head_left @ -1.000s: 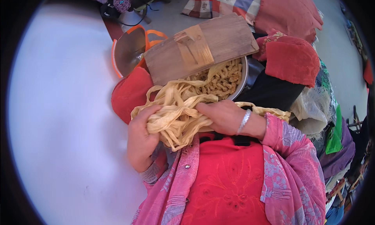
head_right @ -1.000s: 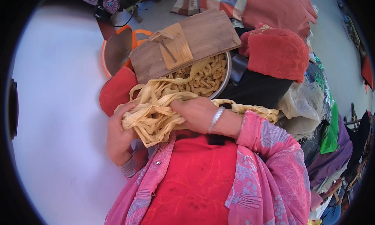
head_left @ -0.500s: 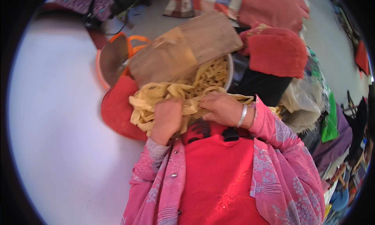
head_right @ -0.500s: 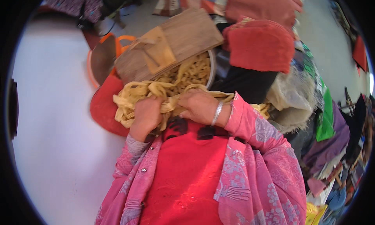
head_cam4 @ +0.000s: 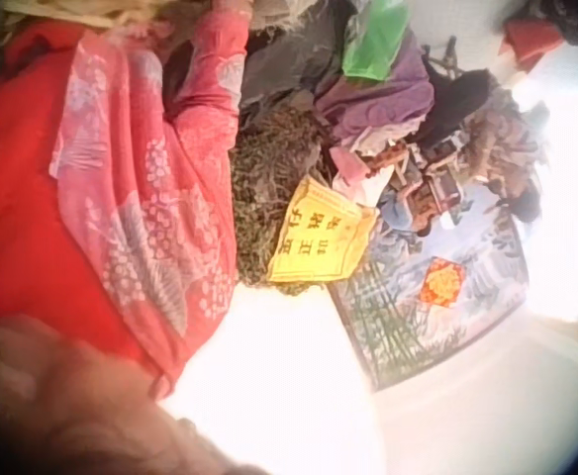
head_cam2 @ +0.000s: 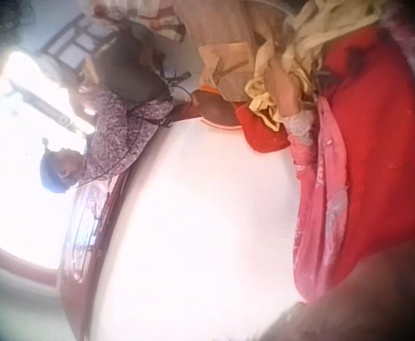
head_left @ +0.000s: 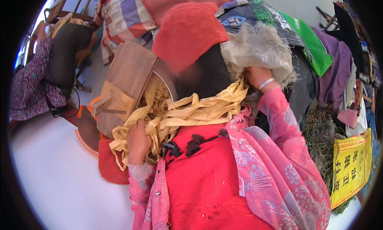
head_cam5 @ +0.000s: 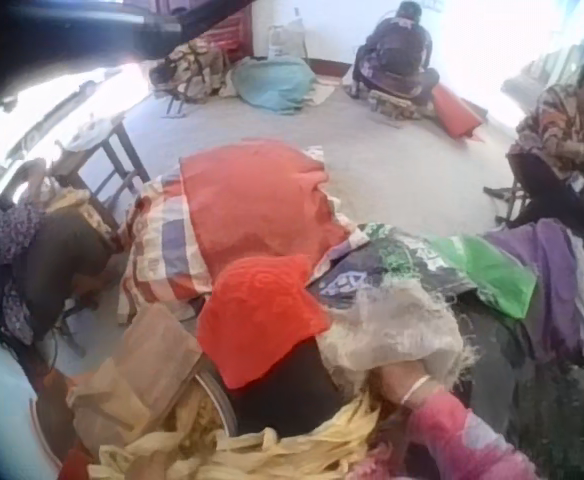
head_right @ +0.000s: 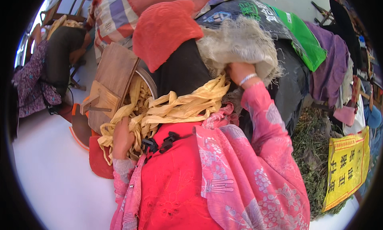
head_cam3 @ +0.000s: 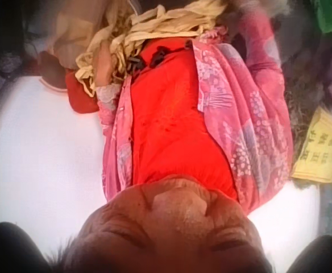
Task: The person sorts through dried food strips by hand, picking them up from a pile and placing them into a bowl, then reaches into a large bag to pull out more strips and adds them to the pile.
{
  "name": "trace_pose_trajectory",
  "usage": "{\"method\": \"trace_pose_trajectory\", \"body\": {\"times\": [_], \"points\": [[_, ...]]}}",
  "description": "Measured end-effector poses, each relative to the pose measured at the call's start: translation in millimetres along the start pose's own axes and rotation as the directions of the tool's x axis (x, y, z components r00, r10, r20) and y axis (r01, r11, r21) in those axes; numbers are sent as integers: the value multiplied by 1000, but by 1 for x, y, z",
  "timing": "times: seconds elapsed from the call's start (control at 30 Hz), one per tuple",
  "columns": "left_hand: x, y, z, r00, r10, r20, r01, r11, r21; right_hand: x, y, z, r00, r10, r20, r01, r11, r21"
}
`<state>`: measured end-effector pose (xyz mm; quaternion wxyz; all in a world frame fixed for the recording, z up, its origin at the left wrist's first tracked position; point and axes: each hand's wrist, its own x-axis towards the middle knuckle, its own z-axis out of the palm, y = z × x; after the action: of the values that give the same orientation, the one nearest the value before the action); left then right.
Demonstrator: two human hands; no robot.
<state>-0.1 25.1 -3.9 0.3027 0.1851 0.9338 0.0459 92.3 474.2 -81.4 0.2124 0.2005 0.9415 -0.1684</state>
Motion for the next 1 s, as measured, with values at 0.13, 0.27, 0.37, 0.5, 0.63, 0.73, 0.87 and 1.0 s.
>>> {"method": "trace_pose_trajectory", "body": {"times": [0.13, 0.27, 0.37, 0.5, 0.63, 0.73, 0.87, 1.0], "points": [[-28, 42, -42, 991, 124, -51, -117, 985, 123, 68, 20, -10, 839, -307, -450, 378, 923, 75], [-33, 80, -65, 960, 223, -169, -193, 965, 177, 106, -12, -43, 930, -257, -264, 288, 954, 84], [-11, 123, -64, 882, 418, -217, -445, 890, -94, 123, -16, -44, 864, -364, -347, 409, 910, 66], [22, 189, -36, 714, 672, -195, -687, 726, -17, 132, -27, -50, 796, -511, -324, 569, 815, 113], [33, 204, 3, 598, 791, -131, -705, 596, 384, 132, -30, -59, 947, -322, -2, 288, 844, 453], [36, 213, 1, 575, 811, -108, -759, 578, 298, 118, -22, -45, 969, -202, 146, 78, 802, 592], [44, 218, 21, 554, 810, -193, -628, 559, 542, 66, -16, -20, 944, -327, 49, 280, 868, 409], [41, 196, -14, 665, 708, -235, -688, 704, 174, -26, -41, -36, 918, -260, -299, 371, 827, 421]]}}
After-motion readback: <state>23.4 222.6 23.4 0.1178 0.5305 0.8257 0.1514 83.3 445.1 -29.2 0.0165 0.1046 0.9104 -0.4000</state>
